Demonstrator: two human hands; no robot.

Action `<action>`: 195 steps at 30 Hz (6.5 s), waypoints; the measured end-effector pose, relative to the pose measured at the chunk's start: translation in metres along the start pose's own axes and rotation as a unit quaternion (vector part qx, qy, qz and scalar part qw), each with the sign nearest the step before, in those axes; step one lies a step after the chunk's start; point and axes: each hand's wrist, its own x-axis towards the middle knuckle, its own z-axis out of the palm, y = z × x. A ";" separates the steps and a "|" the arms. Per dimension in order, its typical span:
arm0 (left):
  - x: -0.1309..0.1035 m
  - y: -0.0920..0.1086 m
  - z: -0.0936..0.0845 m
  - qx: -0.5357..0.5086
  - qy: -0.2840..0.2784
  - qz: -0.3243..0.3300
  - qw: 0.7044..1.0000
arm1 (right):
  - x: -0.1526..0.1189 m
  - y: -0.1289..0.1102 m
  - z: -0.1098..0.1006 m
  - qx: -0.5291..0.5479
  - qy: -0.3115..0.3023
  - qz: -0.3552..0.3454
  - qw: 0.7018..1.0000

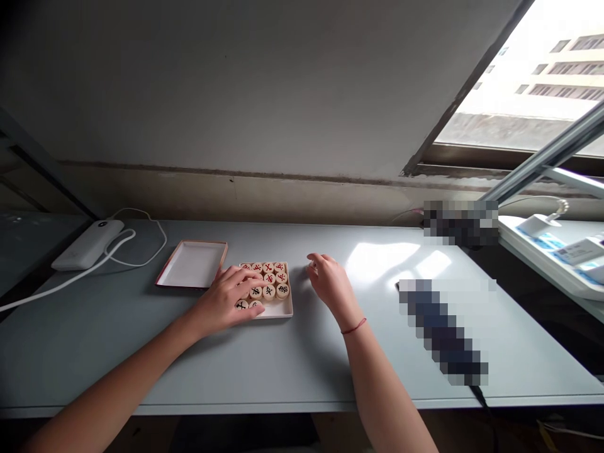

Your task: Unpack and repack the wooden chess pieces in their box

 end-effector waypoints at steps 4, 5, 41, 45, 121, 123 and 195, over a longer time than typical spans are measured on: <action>0.002 0.005 0.004 -0.034 0.061 -0.028 0.997 | -0.014 -0.030 -0.003 0.258 -0.053 -0.023 0.964; 0.003 0.006 0.006 -0.051 0.078 -0.028 0.995 | -0.018 -0.037 -0.003 0.315 -0.075 -0.033 0.946; -0.003 0.010 0.007 -0.025 -0.009 0.051 0.998 | -0.022 -0.053 0.006 0.474 -0.131 -0.011 0.871; -0.003 0.010 0.007 -0.018 -0.006 0.066 0.998 | -0.022 -0.053 0.007 0.473 -0.130 -0.019 0.871; 0.000 0.004 0.032 0.056 0.057 0.058 0.995 | -0.027 -0.033 -0.033 0.176 -0.225 -0.128 0.950; 0.000 0.003 0.033 0.058 0.055 0.056 0.995 | -0.028 -0.034 -0.030 0.158 -0.220 -0.134 0.953; 0.004 -0.027 -0.006 -0.155 -0.019 -0.356 0.921 | -0.018 -0.046 -0.001 0.296 -0.163 0.102 0.936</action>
